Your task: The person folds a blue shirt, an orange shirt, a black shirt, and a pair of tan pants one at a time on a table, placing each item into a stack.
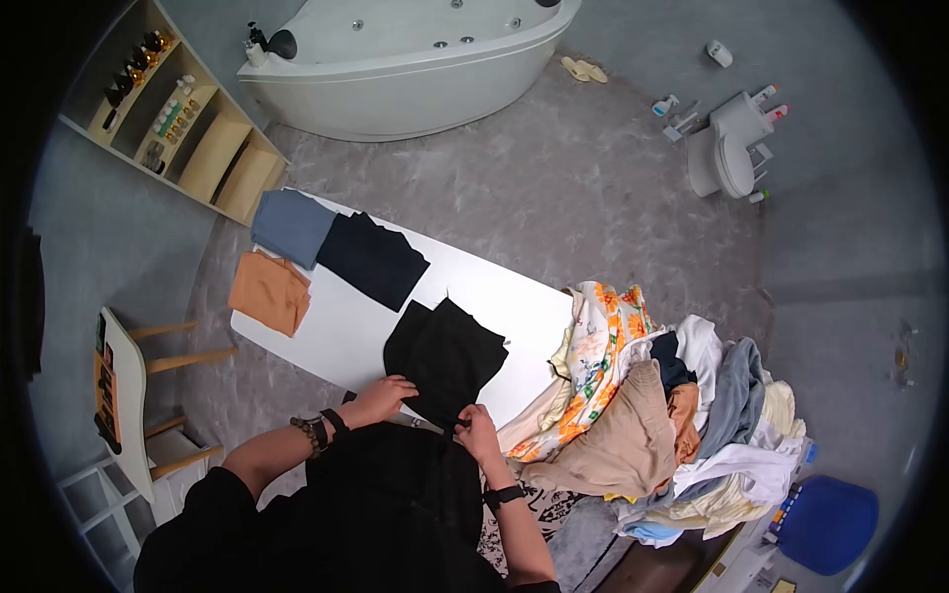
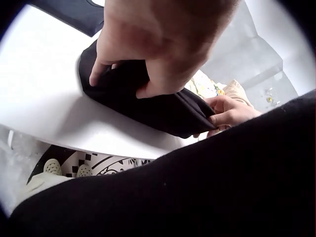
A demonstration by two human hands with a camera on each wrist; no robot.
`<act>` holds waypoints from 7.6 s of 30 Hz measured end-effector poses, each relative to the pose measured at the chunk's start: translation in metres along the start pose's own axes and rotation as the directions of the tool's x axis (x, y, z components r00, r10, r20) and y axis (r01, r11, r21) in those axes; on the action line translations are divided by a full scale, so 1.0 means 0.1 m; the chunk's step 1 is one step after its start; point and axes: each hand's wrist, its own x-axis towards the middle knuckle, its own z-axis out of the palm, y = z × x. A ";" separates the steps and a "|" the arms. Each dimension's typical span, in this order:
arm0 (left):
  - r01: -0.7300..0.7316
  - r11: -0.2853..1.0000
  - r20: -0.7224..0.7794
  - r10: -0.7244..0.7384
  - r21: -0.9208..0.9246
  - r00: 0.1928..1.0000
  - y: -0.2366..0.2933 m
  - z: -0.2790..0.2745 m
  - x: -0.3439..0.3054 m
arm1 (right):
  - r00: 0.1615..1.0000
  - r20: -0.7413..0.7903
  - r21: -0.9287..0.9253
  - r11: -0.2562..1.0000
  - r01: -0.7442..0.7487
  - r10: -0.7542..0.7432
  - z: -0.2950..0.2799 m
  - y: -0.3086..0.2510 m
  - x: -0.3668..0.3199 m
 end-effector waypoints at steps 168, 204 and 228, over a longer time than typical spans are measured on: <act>0.361 0.295 0.118 -0.607 -0.885 0.786 -0.14 -0.56 0.26 | 0.005 -0.997 0.071 0.882 -0.465 0.083 -2.59 1.13 -1.62; -0.422 0.747 -0.225 0.357 -0.513 0.907 3.35 -2.18 0.21 | 0.757 -0.598 0.502 0.859 0.100 0.262 -1.98 1.21 -0.71; -0.723 0.686 -0.821 0.457 0.080 0.342 2.27 -2.28 -0.94 | 0.914 -0.248 0.352 0.850 0.393 -0.319 -0.72 -1.45 -1.15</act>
